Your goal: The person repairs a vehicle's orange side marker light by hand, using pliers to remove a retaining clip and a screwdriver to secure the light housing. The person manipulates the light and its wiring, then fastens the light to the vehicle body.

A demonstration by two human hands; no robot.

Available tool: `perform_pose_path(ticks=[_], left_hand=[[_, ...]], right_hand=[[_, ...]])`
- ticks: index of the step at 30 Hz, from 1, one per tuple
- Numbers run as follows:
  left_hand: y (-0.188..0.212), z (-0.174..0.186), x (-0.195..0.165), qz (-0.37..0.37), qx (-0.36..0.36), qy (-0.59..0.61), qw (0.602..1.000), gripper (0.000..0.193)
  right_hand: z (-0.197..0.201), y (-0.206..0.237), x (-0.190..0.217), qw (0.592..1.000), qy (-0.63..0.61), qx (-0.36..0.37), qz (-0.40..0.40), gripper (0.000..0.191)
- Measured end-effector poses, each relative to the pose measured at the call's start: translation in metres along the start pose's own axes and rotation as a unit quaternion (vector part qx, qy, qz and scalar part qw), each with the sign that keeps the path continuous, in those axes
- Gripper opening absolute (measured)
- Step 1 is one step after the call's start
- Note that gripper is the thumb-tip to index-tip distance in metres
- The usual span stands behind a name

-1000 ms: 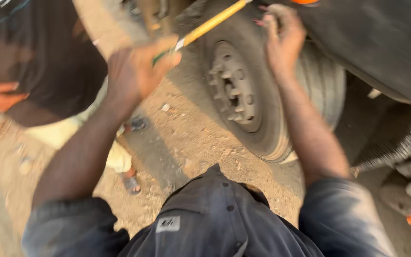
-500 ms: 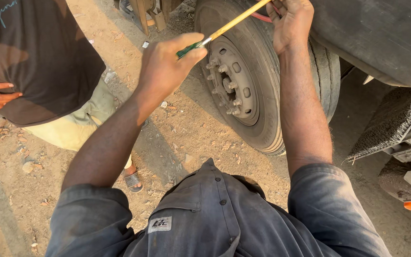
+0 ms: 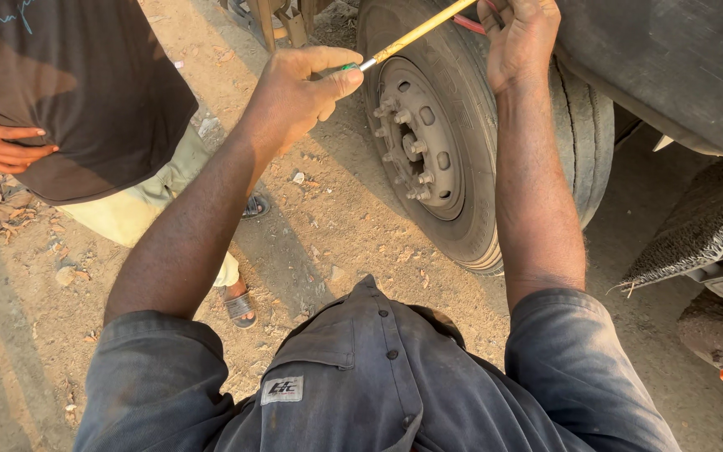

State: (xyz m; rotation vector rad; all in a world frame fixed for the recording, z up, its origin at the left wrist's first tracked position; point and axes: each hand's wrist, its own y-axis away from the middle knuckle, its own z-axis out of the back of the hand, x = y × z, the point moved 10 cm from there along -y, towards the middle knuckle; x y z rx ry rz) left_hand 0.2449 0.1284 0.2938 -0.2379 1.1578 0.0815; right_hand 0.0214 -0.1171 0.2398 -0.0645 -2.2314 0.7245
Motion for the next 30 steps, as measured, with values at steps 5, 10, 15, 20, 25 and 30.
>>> perform_pose_path(ticks=[5, 10, 15, 20, 25, 30], left_hand=[[0.004, 0.0, 0.007, 0.054, -0.003, 0.033, 0.998, 0.032], [0.014, -0.041, 0.021, 0.171, 0.159, 0.336, 0.912, 0.035], [-0.007, -0.015, 0.016, 0.114, 0.097, 0.128, 0.98, 0.044], [0.002, 0.003, -0.089, -0.441, -0.115, -0.52, 0.723, 0.043], [-0.008, -0.002, -0.024, -0.242, -0.046, -0.126, 0.961, 0.042], [0.02, 0.005, -0.046, -0.567, -0.234, -0.484, 0.624, 0.042]], right_hand=[[-0.003, 0.001, 0.002, 0.999, 0.04, 0.024, 0.015, 0.01], [-0.013, 0.003, 0.009, 0.997, 0.031, 0.063, 0.019, 0.026], [-0.025, -0.002, 0.0, 0.995, -0.046, 0.036, -0.084, 0.03], [-0.019, 0.013, -0.012, 0.991, -0.029, 0.03, -0.126, 0.023], [0.005, 0.047, -0.021, 0.988, -0.017, 0.069, -0.135, 0.023], [0.074, 0.1, -0.049, 0.979, 0.034, -0.015, -0.2, 0.029]])
